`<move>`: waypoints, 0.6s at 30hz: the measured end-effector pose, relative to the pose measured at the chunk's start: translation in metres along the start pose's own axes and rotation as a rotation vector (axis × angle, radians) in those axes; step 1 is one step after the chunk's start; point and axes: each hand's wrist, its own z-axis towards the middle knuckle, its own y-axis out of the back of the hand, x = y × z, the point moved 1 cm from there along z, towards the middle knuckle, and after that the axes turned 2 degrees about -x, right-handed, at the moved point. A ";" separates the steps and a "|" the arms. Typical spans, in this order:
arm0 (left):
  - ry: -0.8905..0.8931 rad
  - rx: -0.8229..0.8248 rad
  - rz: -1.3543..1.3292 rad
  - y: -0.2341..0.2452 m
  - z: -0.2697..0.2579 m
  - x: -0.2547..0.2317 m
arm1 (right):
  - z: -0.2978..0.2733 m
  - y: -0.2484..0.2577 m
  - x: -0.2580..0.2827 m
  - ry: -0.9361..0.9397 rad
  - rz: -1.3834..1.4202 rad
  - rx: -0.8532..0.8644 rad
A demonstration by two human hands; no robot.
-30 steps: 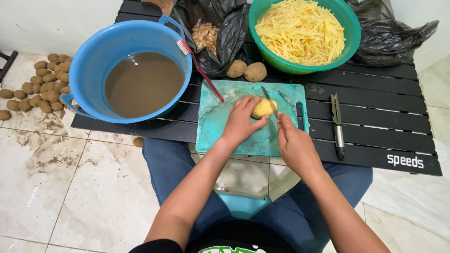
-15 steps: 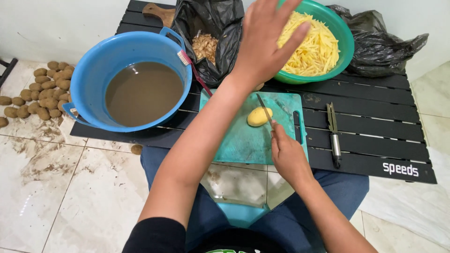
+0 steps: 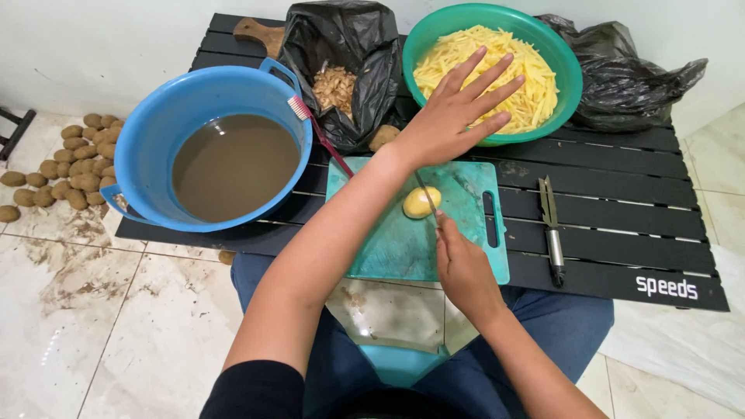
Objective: Peeling a potato using a knife on a cutting board
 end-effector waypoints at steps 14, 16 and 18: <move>0.124 0.114 -0.002 -0.056 -0.029 0.047 | 0.005 -0.005 0.013 -0.010 -0.029 -0.076; 0.149 0.123 -0.008 -0.054 -0.029 0.044 | 0.006 -0.005 0.013 -0.014 -0.019 -0.083; 0.173 0.134 -0.016 -0.056 -0.028 0.040 | 0.006 -0.005 0.012 -0.022 -0.011 -0.089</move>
